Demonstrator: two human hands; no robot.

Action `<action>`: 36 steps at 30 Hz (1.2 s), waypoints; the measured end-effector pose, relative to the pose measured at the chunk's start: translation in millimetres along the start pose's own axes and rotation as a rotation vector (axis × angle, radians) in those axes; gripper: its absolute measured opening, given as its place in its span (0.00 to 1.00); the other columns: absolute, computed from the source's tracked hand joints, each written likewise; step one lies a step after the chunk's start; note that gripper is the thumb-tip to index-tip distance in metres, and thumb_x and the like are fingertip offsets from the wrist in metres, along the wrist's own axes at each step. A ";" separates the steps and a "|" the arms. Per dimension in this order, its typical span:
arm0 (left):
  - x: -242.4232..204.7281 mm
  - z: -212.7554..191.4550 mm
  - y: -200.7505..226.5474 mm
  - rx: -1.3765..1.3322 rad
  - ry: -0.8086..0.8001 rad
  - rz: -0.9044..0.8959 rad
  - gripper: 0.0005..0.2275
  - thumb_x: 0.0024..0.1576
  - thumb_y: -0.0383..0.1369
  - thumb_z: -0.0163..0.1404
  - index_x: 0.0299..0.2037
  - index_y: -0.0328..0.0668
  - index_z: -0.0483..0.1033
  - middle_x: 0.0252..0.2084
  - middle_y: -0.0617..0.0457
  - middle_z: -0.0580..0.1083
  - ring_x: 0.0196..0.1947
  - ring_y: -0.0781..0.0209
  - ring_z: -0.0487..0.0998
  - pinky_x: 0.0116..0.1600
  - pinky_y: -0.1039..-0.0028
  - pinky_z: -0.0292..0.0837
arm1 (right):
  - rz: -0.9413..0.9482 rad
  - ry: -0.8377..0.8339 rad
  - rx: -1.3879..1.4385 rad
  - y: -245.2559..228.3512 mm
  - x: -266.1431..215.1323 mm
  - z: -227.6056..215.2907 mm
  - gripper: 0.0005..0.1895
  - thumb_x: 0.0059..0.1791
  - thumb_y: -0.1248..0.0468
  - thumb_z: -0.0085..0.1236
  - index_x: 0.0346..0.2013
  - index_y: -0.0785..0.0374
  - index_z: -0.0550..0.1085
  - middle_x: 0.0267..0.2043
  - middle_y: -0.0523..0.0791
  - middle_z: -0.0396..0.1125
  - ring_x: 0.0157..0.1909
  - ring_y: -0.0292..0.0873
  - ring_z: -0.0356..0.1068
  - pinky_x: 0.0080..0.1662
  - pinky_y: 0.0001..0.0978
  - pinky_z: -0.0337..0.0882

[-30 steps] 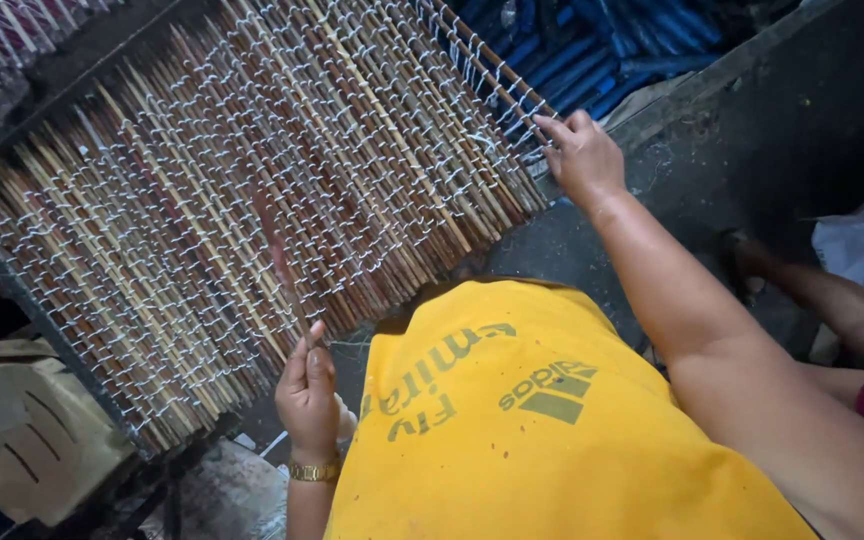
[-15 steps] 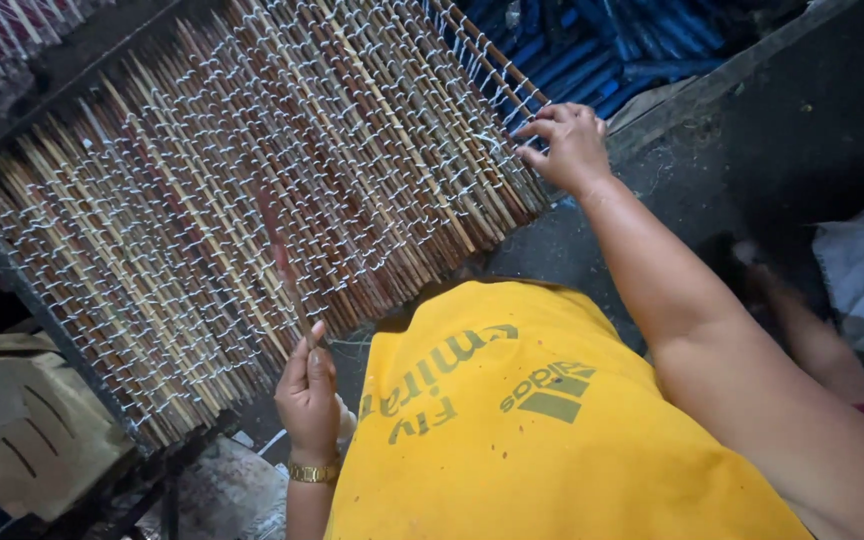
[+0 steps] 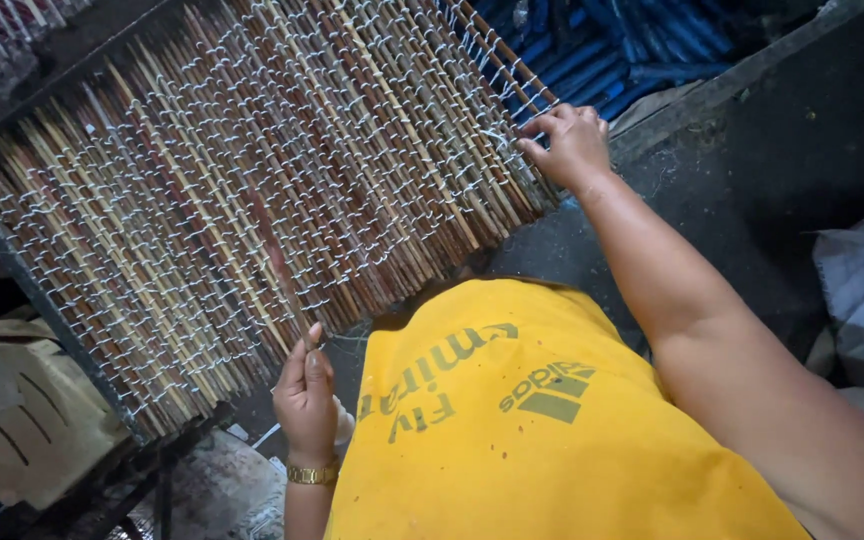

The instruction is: The person repeatedly dips bundles of thin sticks into a bucket of dark liquid, then places them on a drying rack. The process is repeated multiple times with different bundles.

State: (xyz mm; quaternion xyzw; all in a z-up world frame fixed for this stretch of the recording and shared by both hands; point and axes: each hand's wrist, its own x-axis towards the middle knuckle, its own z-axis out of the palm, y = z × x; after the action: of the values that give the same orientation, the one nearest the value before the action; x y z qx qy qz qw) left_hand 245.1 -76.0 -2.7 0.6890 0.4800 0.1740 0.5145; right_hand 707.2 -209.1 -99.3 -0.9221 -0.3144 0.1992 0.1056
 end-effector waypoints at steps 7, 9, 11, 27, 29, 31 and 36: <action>-1.8 -2.3 -9.4 0.021 0.026 0.077 0.16 0.68 0.34 0.41 0.63 0.41 0.74 0.25 0.62 0.67 0.24 0.72 0.64 0.29 0.78 0.60 | 0.014 0.078 -0.063 9.0 15.1 17.5 0.13 0.54 0.49 0.55 0.44 0.48 0.82 0.50 0.46 0.71 0.57 0.61 0.62 0.55 0.60 0.60; -4.0 -3.5 -11.6 -0.010 0.013 0.077 0.17 0.68 0.35 0.41 0.64 0.39 0.73 0.25 0.63 0.65 0.24 0.72 0.62 0.30 0.77 0.58 | 0.065 0.064 -0.084 -0.1 11.5 13.4 0.14 0.53 0.47 0.54 0.42 0.47 0.82 0.51 0.47 0.71 0.58 0.60 0.62 0.56 0.60 0.60; -6.0 -4.3 -10.5 -0.020 0.012 0.050 0.17 0.68 0.35 0.41 0.64 0.39 0.72 0.24 0.63 0.65 0.24 0.72 0.62 0.30 0.76 0.58 | 0.064 0.050 -0.100 -2.5 10.5 11.7 0.14 0.52 0.44 0.58 0.42 0.46 0.82 0.53 0.47 0.70 0.59 0.60 0.62 0.57 0.61 0.59; -3.9 -13.7 -0.5 0.020 0.009 -0.049 0.18 0.66 0.34 0.41 0.64 0.43 0.74 0.25 0.62 0.67 0.20 0.71 0.58 0.26 0.75 0.51 | -0.028 0.214 -0.192 12.1 17.7 10.2 0.10 0.47 0.45 0.62 0.37 0.41 0.84 0.47 0.42 0.73 0.54 0.58 0.66 0.49 0.59 0.65; 0.7 -14.3 -2.2 -0.009 0.014 -0.051 0.18 0.66 0.35 0.41 0.64 0.44 0.75 0.25 0.62 0.66 0.20 0.71 0.58 0.26 0.75 0.52 | -0.048 0.237 -0.164 6.5 10.8 -5.4 0.09 0.49 0.48 0.62 0.37 0.43 0.83 0.47 0.43 0.72 0.54 0.57 0.65 0.50 0.57 0.64; 5.2 -15.9 -6.2 -0.035 0.009 -0.055 0.18 0.67 0.36 0.41 0.64 0.45 0.75 0.24 0.61 0.65 0.20 0.71 0.58 0.26 0.74 0.52 | -0.059 0.256 -0.136 5.2 6.4 -19.0 0.08 0.50 0.50 0.62 0.37 0.46 0.83 0.47 0.44 0.72 0.55 0.56 0.64 0.51 0.54 0.64; 23.0 -27.6 0.7 -0.059 -0.020 -0.203 0.21 0.66 0.41 0.41 0.64 0.43 0.75 0.23 0.61 0.67 0.20 0.70 0.58 0.28 0.70 0.55 | -0.093 0.249 -0.324 12.5 1.5 -62.8 0.13 0.52 0.46 0.60 0.42 0.47 0.82 0.52 0.45 0.72 0.57 0.54 0.63 0.57 0.47 0.61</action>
State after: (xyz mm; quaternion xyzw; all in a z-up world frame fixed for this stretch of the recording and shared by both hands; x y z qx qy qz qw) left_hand 236.2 -41.8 3.4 0.6231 0.5369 0.1280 0.5542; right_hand 742.3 -222.2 -47.3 -0.9291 -0.3689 0.0256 0.0030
